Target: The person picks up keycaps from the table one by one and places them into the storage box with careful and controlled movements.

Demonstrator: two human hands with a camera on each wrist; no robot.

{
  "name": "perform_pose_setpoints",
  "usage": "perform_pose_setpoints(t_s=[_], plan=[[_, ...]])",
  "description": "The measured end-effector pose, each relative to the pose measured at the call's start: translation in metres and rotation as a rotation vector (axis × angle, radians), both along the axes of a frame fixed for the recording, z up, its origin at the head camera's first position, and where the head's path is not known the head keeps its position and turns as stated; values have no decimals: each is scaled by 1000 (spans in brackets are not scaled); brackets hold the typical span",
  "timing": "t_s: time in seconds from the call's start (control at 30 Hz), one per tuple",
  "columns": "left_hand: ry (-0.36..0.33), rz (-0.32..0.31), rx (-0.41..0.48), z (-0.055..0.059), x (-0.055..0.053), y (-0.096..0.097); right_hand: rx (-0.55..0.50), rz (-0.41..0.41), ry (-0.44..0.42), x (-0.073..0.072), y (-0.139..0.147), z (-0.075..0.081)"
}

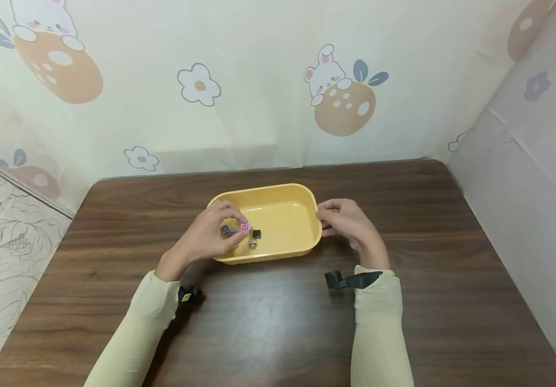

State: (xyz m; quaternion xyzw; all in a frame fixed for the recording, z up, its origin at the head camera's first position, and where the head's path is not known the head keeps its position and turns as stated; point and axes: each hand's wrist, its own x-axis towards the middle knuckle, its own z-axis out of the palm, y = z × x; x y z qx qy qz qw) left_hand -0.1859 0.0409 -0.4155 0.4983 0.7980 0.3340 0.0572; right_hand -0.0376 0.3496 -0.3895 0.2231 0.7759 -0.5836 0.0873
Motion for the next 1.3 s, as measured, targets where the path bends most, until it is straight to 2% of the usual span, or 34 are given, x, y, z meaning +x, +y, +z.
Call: perform_pose_setpoints(t_s=[0.5, 0.73, 0.87, 1.03, 1.3], plan=[[-5, 3, -15, 1, -1, -2, -4, 10, -11, -3, -2, 1], [-2, 5, 28, 3, -3, -4, -6, 18, 2, -8, -1, 0], [17, 28, 36, 4, -3, -6, -24, 20, 13, -8, 2, -2], [9, 67, 25, 5, -3, -9, -19, 27, 24, -8, 6, -3], [7, 77, 28, 8, -3, -9, 34, 38, 14, -3, 12, -3]])
